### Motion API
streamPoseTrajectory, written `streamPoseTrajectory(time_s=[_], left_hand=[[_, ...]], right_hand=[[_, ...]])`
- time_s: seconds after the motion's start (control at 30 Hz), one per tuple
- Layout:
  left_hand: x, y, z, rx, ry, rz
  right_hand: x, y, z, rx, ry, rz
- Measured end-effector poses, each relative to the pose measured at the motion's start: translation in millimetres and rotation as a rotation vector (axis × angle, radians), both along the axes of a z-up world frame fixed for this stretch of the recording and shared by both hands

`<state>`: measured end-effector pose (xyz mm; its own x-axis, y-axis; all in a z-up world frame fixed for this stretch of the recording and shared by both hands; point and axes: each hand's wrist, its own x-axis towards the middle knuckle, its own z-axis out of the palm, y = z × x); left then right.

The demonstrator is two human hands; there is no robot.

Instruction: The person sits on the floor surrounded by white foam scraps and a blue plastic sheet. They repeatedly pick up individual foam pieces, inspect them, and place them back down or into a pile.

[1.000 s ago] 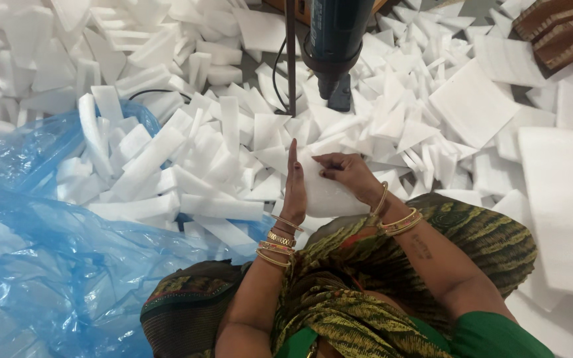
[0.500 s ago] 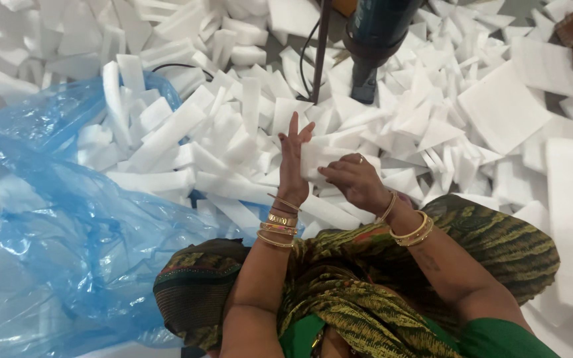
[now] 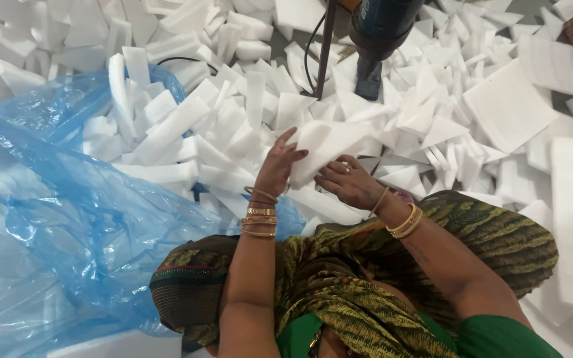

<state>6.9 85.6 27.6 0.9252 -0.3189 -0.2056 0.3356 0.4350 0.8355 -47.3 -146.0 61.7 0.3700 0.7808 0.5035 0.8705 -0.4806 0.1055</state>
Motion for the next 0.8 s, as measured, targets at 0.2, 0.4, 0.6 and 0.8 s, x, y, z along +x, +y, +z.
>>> streamPoseTrajectory(time_s=[0.2,0.4,0.6,0.8], left_hand=[[3,16,0,-0.012,-0.038,0.104],[24,25,-16,0.318,0.079,0.024],[72,62,-103,1.147,-0.159,-0.699],[97,93,-121,1.175,-0.21,-0.906]], right_hand=[[17,-16,-62,-0.016,0.316,-0.132],[50,-44,-175,-0.374,0.932,-0.397],[42,-55,-207,-0.609,1.194,-0.487],[42,-46,-209,-0.472,1.23,-0.475]])
